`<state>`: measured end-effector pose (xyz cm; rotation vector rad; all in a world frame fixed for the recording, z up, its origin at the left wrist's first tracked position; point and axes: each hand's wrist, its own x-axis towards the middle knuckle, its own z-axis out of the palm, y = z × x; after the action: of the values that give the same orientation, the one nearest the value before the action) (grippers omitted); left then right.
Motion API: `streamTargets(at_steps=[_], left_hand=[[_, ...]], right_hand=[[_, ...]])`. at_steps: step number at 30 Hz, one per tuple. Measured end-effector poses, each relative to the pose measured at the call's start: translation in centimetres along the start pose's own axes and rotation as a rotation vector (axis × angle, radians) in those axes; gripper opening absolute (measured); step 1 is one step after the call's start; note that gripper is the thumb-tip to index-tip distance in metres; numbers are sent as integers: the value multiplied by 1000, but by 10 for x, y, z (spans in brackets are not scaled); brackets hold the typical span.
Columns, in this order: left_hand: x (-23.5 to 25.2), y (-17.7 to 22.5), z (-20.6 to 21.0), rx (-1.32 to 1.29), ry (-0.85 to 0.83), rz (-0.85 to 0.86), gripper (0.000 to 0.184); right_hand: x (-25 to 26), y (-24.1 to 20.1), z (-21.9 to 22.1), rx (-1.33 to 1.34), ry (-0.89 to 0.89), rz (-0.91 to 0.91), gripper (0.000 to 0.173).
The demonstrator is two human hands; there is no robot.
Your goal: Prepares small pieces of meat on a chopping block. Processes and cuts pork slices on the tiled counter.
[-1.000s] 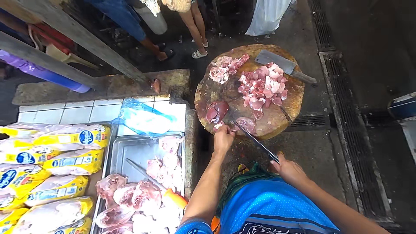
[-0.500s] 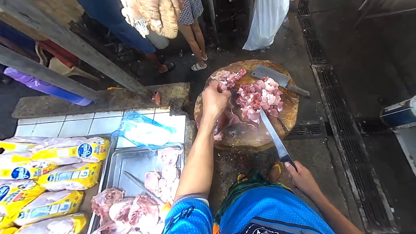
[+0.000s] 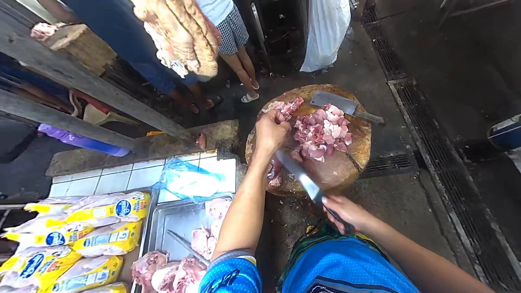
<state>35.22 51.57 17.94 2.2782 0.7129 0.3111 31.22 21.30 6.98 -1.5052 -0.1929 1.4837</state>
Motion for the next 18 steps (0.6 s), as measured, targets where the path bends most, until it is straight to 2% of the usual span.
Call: streamTargets(at_steps=[2, 4, 8, 9, 11, 12, 14, 16, 18], left_hand=[[6, 2, -9, -29, 63, 11, 15], [13, 9, -20, -56, 149, 55, 16], [49, -2, -14, -122, 312, 157, 19], [61, -15, -6, -91, 282, 134, 24], [71, -49, 19, 64, 39, -39, 40], [65, -64, 36, 154, -87, -128, 43], [43, -81, 68, 252, -277, -191, 39], [16, -90, 99, 319, -363, -208, 48], [-10, -92, 128, 393, -380, -236, 57]], right_hand=[[-14, 21, -4, -176, -10, 1, 42], [-24, 38, -15, -223, 47, -4, 39], [-35, 51, -36, -181, 318, -36, 38], [-35, 52, -41, -156, 387, -47, 37], [-37, 59, -49, -101, 508, -59, 37], [-40, 61, -52, -70, 559, -69, 37], [-44, 60, -59, -40, 635, -92, 37], [-50, 64, -60, -26, 683, -84, 38], [-53, 71, -59, -12, 711, -71, 38]])
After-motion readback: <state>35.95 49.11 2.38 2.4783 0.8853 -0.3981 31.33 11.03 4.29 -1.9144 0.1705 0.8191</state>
